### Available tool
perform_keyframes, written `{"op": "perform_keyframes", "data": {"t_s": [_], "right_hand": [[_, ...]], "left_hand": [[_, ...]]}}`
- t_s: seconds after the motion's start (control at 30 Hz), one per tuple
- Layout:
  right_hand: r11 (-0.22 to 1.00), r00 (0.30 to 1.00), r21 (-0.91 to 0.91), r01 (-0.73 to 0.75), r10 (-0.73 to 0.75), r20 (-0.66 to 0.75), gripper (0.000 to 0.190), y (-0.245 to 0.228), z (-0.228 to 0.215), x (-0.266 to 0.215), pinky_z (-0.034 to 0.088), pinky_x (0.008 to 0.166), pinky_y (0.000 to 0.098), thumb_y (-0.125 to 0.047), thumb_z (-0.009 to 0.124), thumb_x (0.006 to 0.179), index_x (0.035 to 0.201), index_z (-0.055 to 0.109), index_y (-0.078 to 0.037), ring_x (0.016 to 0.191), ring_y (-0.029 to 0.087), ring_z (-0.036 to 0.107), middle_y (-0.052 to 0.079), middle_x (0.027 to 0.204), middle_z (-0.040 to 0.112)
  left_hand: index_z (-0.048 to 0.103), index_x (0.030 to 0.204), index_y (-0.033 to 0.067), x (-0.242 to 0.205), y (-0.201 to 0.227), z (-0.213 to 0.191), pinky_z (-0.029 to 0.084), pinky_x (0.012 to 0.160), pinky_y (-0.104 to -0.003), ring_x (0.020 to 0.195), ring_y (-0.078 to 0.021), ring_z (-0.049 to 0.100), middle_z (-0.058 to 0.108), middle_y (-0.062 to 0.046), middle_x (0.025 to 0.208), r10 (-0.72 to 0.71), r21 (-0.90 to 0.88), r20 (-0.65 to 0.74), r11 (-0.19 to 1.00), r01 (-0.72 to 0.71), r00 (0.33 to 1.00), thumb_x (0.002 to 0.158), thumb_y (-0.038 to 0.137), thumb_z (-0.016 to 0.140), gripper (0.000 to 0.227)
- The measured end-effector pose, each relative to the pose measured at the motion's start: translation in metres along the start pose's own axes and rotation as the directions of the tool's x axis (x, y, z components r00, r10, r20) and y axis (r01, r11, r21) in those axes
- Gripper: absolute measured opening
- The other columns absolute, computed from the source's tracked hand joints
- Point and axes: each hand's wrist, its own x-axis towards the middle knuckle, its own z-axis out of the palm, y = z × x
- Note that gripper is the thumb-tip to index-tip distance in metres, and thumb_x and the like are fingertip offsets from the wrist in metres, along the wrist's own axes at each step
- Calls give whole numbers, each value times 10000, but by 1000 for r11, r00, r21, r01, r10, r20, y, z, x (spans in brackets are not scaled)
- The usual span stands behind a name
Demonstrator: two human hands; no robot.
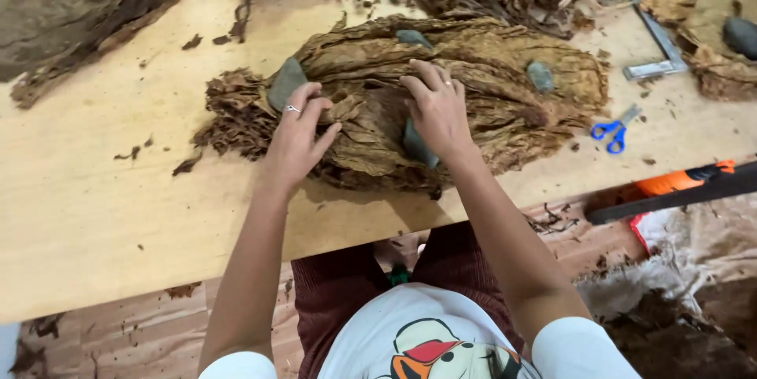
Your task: The person uses smooth stones to press and flatten a bundle of dried leaves on a wooden table. They repeatedly lift the leaves, reposition the stones, and smooth the material by hand to maintain even pressure.
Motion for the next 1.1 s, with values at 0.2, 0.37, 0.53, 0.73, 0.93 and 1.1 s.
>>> {"op": "perform_keyframes", "data": {"t_s": [0.2,0.37,0.53,0.73,0.93,1.1], "right_hand": [[983,983,45,178,-176,-46,420,-34,17,10,449,831,369,-151,704,797,1201,611,-220,1148,241,517,8,1281,537],[924,960,261,280,-269,-80,332,-38,59,15,491,856,383,-80,636,862,1185,600,-146,1062,285,596,67,1174,597],[897,956,340,283,-292,-26,203,-49,17,26,521,848,384,-77,594,940,1134,594,-135,1037,309,630,78,1151,587],[881,941,392,264,-325,96,591,-56,3,31,533,872,505,-85,769,736,1272,533,-159,1088,445,572,157,1311,453],[899,884,29,437,-423,-198,138,-52,39,15,417,939,369,-295,596,948,917,645,-170,1054,195,586,-22,1085,603],[871,853,72,486,-454,-257,133,-61,47,-20,438,1003,365,-247,661,900,810,689,-153,916,158,674,-9,897,688]], "left_hand": [[618,1030,44,-8,-26,35,442,953,-375,1120,-263,541,547,-74,1156,51,260,5,964,-50,999,881,178,655,203],[619,1077,90,-16,16,11,502,863,-289,1023,-217,603,609,-48,1049,55,330,-117,944,-14,992,970,167,564,142],[605,1085,40,-19,17,3,518,864,-333,1042,-246,585,588,-80,1073,-65,211,-174,972,102,983,963,103,544,150],[552,953,108,-14,6,17,509,725,-298,769,-230,561,479,-22,766,76,376,-327,925,56,942,1008,191,452,141],[519,901,83,-36,2,10,481,769,-343,898,-259,613,592,-77,701,-79,150,-89,984,92,993,1002,109,469,116],[485,870,118,-46,8,1,469,845,-356,946,-247,623,593,-73,619,-112,198,38,975,103,993,1014,181,464,159]]}}
